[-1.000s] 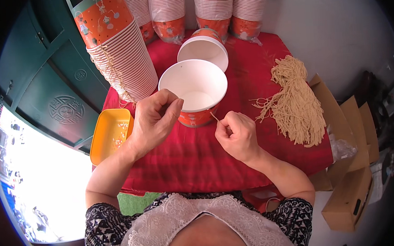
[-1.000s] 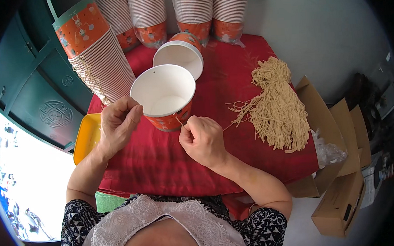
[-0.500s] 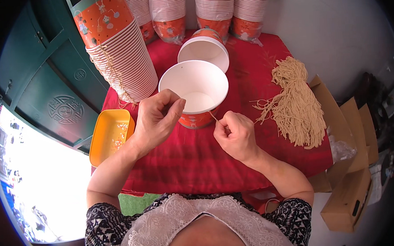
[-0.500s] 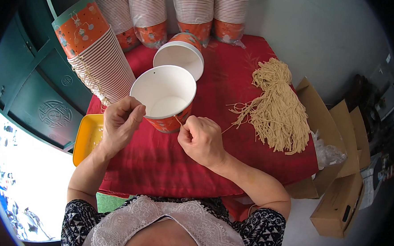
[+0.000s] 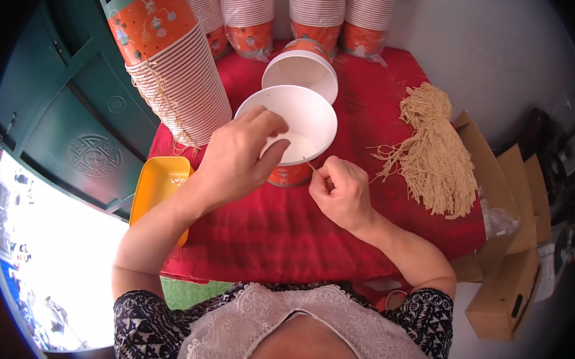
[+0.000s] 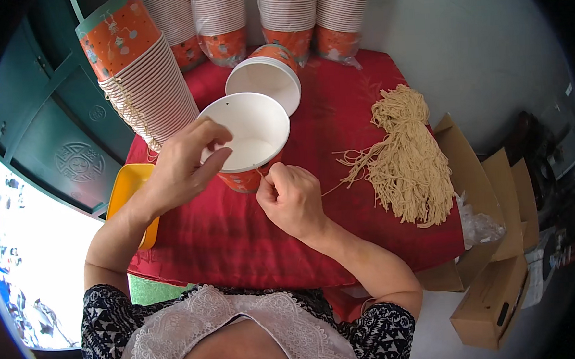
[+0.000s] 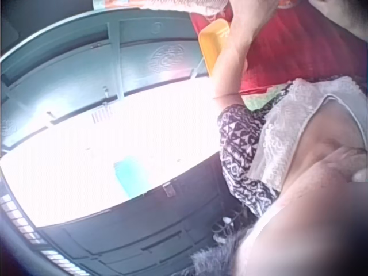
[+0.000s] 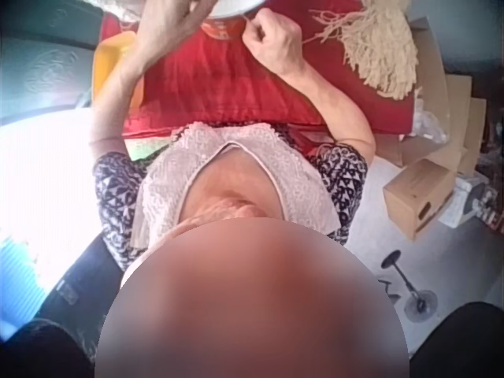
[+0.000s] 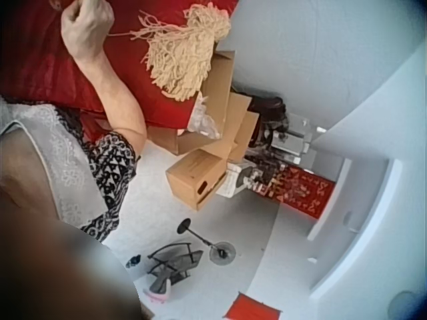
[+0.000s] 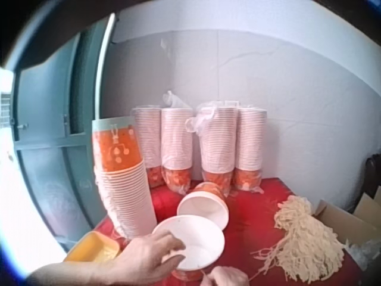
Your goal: The recorder is assembling decorative paper buckets by applying small stickers and threading strings through holes to create handles.
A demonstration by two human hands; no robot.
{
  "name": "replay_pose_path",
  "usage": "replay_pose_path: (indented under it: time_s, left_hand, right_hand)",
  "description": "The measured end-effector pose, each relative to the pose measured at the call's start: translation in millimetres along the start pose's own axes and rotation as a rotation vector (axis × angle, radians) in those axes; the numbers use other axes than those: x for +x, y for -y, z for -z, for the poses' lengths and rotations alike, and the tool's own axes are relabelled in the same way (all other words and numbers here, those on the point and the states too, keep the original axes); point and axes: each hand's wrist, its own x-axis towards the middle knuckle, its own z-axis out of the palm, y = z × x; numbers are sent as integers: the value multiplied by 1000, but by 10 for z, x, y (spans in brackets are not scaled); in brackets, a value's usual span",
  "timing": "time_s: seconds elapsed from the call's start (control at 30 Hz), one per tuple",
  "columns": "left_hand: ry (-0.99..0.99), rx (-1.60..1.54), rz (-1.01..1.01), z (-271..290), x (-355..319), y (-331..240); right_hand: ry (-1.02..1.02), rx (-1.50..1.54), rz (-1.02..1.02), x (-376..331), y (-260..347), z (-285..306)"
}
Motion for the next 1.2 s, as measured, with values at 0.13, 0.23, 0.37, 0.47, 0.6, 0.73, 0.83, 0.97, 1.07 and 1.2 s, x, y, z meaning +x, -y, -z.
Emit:
replay_pose_path:
  time_s: [0.13, 0.23, 0.37, 0.47, 0.6, 0.73, 0.83, 0.97, 1.07, 1.2]
  left_hand:
    - [264, 20, -143, -60, 172, 204]
    - [382, -5, -250, -151, 234, 358]
    - [544, -181, -230, -165, 390, 321]
    - [828, -172, 132, -118, 433, 216]
    - [633, -229, 59, -121, 332, 166]
    - [631, -163, 100, -145, 240, 135]
    - [529, -209, 81, -199, 169, 148]
    - [501, -204, 99, -204, 159, 140]
    - [525, -249, 162, -196, 167, 113]
    - [540, -272, 206, -200, 146, 88]
  right_hand:
    - [1, 31, -14, 11, -29, -44]
    - [-6, 58, -29, 18, -33, -66]
    - [-17, 86, -44, 19, -49, -77]
    - [-6, 99, -66, 10, -62, -80]
    - [41, 345, -343, -9, -21, -8]
    - [106, 548, -572, 26, -41, 97]
    - [155, 573, -643, 33, -26, 109]
    - [152, 637, -655, -8, -24, 63]
    - [175, 663, -708, -33, -47, 45]
    - [195, 696, -802, 11, -5, 51]
